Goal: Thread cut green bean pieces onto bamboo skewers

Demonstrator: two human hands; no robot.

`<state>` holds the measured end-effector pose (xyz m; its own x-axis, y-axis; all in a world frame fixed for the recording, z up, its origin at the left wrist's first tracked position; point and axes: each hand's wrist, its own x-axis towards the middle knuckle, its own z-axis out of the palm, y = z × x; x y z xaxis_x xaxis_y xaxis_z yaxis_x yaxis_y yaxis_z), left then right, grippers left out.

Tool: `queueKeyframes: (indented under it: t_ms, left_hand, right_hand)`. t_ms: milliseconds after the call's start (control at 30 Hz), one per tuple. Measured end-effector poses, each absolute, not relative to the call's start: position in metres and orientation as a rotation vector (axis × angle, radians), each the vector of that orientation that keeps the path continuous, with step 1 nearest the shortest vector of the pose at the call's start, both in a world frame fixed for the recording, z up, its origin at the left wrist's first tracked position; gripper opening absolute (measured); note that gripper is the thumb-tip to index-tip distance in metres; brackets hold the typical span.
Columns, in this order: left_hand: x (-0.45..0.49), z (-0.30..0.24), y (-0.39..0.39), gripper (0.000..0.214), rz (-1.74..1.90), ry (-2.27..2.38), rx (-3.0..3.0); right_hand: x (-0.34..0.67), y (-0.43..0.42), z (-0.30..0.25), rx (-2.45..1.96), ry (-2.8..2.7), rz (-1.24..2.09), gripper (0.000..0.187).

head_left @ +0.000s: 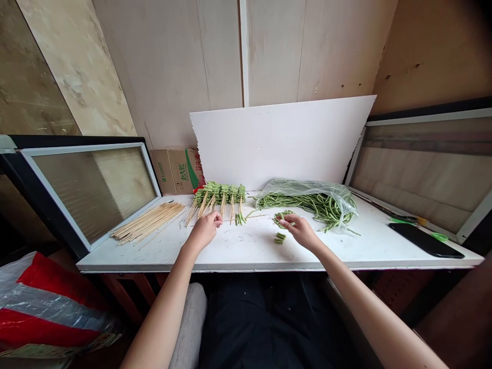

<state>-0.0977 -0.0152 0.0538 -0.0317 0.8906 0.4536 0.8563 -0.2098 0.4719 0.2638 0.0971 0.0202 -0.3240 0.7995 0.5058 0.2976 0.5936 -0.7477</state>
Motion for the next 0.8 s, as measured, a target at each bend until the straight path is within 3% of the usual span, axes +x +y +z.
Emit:
queueKeyframes:
  t_ms: [300, 800]
  left_hand:
    - [-0.073, 0.068, -0.028, 0.024, 1.116, 1.854, 2.207]
    - [-0.063, 0.069, -0.029, 0.016, 1.075, 1.939, 2.196]
  right_hand:
    - [0.255, 0.084, 0.032, -0.763, -1.477, 1.145, 0.051]
    - [0.25, 0.073, 0.038, -0.686, -1.418, 1.403, 0.051]
